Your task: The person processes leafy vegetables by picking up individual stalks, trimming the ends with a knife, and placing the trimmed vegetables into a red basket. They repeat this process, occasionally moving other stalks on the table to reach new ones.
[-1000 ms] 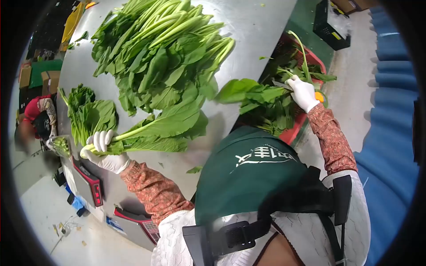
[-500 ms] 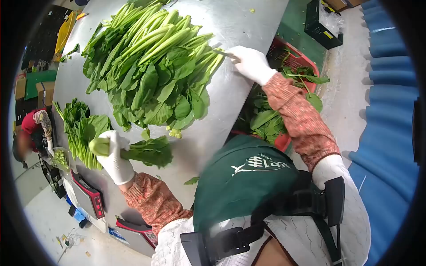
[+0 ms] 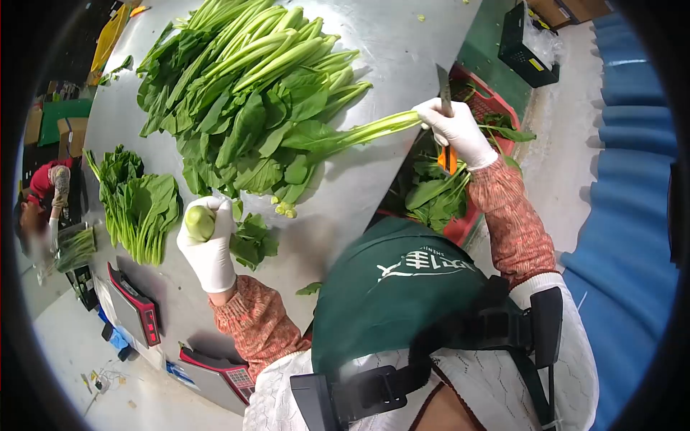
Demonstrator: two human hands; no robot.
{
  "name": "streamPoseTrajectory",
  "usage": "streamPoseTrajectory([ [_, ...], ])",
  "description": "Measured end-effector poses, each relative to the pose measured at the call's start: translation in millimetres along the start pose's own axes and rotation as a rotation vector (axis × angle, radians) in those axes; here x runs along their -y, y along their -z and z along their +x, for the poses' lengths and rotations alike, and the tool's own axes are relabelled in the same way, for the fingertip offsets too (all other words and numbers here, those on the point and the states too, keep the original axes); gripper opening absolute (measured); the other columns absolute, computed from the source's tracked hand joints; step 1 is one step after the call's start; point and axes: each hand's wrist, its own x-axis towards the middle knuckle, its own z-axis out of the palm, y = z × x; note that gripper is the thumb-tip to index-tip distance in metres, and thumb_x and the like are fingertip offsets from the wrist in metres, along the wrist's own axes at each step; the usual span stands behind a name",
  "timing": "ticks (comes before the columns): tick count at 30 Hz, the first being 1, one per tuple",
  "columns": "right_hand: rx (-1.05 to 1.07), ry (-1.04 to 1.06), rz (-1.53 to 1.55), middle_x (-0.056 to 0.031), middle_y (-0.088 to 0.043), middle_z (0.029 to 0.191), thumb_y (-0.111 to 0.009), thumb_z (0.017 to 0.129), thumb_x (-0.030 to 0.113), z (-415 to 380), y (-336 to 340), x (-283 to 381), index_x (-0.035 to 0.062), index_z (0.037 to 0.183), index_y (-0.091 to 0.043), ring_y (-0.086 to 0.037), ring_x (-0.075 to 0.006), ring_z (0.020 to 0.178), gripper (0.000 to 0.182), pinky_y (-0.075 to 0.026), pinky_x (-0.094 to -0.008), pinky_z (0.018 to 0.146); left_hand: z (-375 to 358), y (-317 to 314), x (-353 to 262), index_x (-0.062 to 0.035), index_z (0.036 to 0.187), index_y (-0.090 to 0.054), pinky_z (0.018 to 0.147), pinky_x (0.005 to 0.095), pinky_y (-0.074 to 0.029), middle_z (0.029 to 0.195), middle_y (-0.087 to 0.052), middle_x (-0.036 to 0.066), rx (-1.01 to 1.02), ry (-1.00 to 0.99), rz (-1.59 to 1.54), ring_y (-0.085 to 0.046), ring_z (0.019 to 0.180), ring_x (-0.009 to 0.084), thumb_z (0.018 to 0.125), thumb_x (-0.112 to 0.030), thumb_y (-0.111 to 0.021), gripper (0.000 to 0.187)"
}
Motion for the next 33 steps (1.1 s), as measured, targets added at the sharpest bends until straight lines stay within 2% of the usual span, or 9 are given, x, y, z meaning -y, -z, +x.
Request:
streamPoseTrajectory([
  [9,-0.197,0.102,0.141,-0.0003,-0.062,0.073,-0.056,0.098,0.02,-55,4,22,0.0,0.109,-0.068,-0.041,-0.0009,0.048,0.026,-0.032,-0.0181,0.045,-20,-41,-39,-0.0006,0.096,-0.066,0.067,0.0195,-0.046,0.087,-0.063,-0.002,0.163,-0.225,0.118,-0.056,0.075,0.005,0.086,0.004,-0.067,0.01],
  [12,-0.212,0.148,0.162,-0.0002,-0.062,0.072,-0.057,0.098,0.02,-64,-4,25,0.0003,0.108,-0.068,-0.04,-0.0009,0.047,0.024,-0.032,-0.0181,0.044,-34,-66,-50,-0.0035,0.101,-0.068,0.074,0.0244,-0.05,0.091,-0.067,0.005,0.271,-0.511,0.314,-0.062,0.08,0.013,0.078,0.004,-0.073,0.025],
  [16,-0.196,0.12,0.05,0.0006,-0.061,0.071,-0.056,0.099,0.02,-85,-23,48,0.002,0.107,-0.068,-0.04,0.0002,0.047,0.023,-0.031,-0.0171,0.044,-60,-122,-69,-0.0082,0.112,-0.069,0.083,0.0368,-0.052,0.109,-0.068,0.012,0.177,-1.006,0.603,-0.064,0.094,0.0307,0.062,-0.003,-0.076,0.05],
  [18,-0.113,0.155,0.09,0.0005,-0.061,0.071,-0.056,0.099,0.018,-100,-36,55,0.0014,0.107,-0.068,-0.04,-0.0001,0.047,0.022,-0.031,-0.0172,0.044,-65,-139,-68,-0.0106,0.117,-0.068,0.085,0.0377,-0.05,0.116,-0.067,0.009,0.2,-1.092,0.771,-0.062,0.098,0.028,0.069,-0.013,-0.073,0.049],
  [20,-0.141,0.207,0.114,-0.0007,-0.061,0.072,-0.055,0.099,0.017,-109,-42,59,0.0009,0.107,-0.067,-0.04,-0.0004,0.047,0.022,-0.031,-0.0174,0.044,-69,-145,-69,-0.0088,0.115,-0.069,0.084,0.0362,-0.05,0.113,-0.068,0.009,0.132,-1.11,0.678,-0.062,0.096,0.0267,0.071,-0.008,-0.072,0.044],
  [22,-0.227,0.205,0.209,-0.0015,-0.061,0.072,-0.055,0.099,0.018,-112,-35,62,0.0007,0.106,-0.068,-0.039,-0.0003,0.046,0.022,-0.03,-0.0177,0.044,-67,-147,-66,-0.0085,0.103,-0.072,0.075,0.0329,-0.05,0.103,-0.069,0.007,-0.072,-1.229,0.526,-0.062,0.088,0.0247,0.069,-0.008,-0.075,0.034],
  [30,-0.389,0.102,0.207,0.0002,-0.059,0.07,-0.059,0.098,0.021,-118,45,-4,0.0021,0.104,-0.069,-0.037,-0.001,0.046,0.022,-0.029,-0.0182,0.044,-78,-112,-47,-0.0062,0.105,-0.071,0.083,0.0363,-0.05,0.104,-0.07,0.009,0.033,-1.051,0.566,-0.063,0.092,0.0259,0.071,0.0,-0.075,0.035],
  [32,-0.398,-0.03,-0.038,-0.0004,-0.062,0.07,-0.061,0.096,0.022,-113,84,-29,0.0026,0.106,-0.069,-0.044,-0.0039,0.049,0.023,-0.036,-0.0203,0.047,-71,-93,-38,-0.0043,0.107,-0.068,0.083,0.0365,-0.05,0.102,-0.069,0.01,-0.011,-1.016,0.595,-0.063,0.088,0.0286,0.071,0.001,-0.076,0.037],
  [33,-0.507,0.062,-0.566,-0.0047,-0.069,0.077,-0.062,0.094,0.02,-100,110,-70,0.0025,0.108,-0.068,-0.061,-0.0104,0.062,0.024,-0.049,-0.0253,0.059,-67,-83,-37,-0.003,0.107,-0.068,0.083,0.036,-0.05,0.102,-0.069,0.011,-0.054,-0.96,0.579,-0.063,0.088,0.0268,0.072,0.003,-0.075,0.036],
])
